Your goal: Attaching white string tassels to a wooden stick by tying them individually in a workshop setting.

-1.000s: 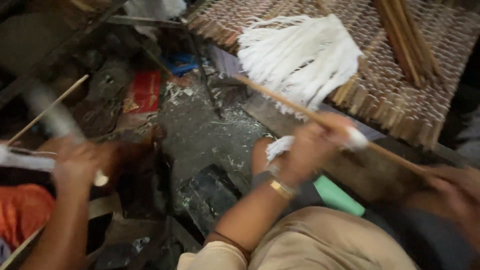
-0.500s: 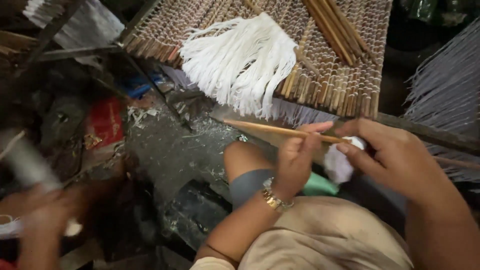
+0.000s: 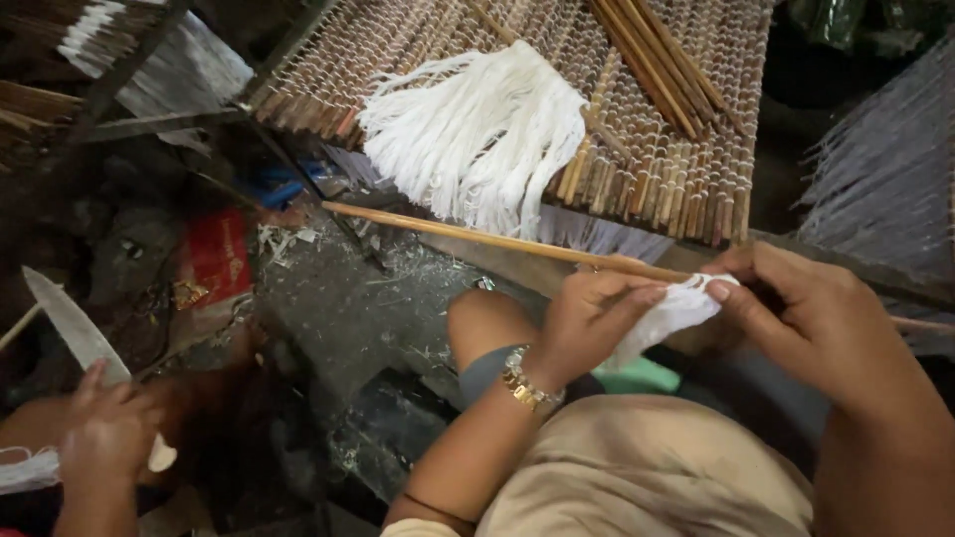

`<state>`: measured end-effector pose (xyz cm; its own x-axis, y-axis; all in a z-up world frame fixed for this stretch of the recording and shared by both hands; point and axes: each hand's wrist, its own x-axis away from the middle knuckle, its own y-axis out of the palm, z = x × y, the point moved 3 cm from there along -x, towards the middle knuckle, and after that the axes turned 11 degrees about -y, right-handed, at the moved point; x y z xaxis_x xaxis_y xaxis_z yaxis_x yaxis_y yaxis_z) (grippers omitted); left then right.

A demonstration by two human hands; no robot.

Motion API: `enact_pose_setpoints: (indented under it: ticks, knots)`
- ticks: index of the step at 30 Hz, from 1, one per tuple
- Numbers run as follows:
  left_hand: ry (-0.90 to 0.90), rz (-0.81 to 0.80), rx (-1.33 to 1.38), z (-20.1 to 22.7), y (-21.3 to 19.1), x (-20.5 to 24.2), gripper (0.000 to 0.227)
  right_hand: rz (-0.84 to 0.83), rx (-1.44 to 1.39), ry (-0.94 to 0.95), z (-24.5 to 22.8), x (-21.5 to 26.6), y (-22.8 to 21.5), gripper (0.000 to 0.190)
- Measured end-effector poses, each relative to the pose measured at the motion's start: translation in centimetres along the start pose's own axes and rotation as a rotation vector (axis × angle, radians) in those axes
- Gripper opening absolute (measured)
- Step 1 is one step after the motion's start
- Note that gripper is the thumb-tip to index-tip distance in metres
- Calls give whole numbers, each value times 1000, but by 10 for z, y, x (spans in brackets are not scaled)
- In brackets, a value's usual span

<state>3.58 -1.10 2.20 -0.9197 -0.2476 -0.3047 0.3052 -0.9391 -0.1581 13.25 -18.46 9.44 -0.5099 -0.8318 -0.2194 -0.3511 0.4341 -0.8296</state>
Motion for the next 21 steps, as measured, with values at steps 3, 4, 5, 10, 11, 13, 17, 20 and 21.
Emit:
enact_pose_setpoints:
  ticks: [3,4,5,10,11,13,17,20,21]
  knots:
    - [-14,35,1,-9,6,5,22,-1,46,40,9,4,6,25]
    - [-33,68,-2,-14,8,6,21,-2,47,45,12,4,9,28]
    - [-35,64,-3,-13,8,8,21,0,45,47,6,4,10,28]
    - [-51,190,189,-27,1,10,28,168,179,94,7,8,15,18]
    - [-49,190,188,-27,-1,10,28,170,179,93,8,8,14,18]
    - [-154,299,625,-32,-8,11,27,173,155,50,10,9,12,18]
    - [-250,74,197,-19,10,0,48,56,31,-31,-7,3,15,22]
    - [-169,123,97,-11,6,1,31,123,78,-51,-5,4,12,21]
    - [-188,231,288,-16,2,1,25,110,51,-59,-3,2,11,23]
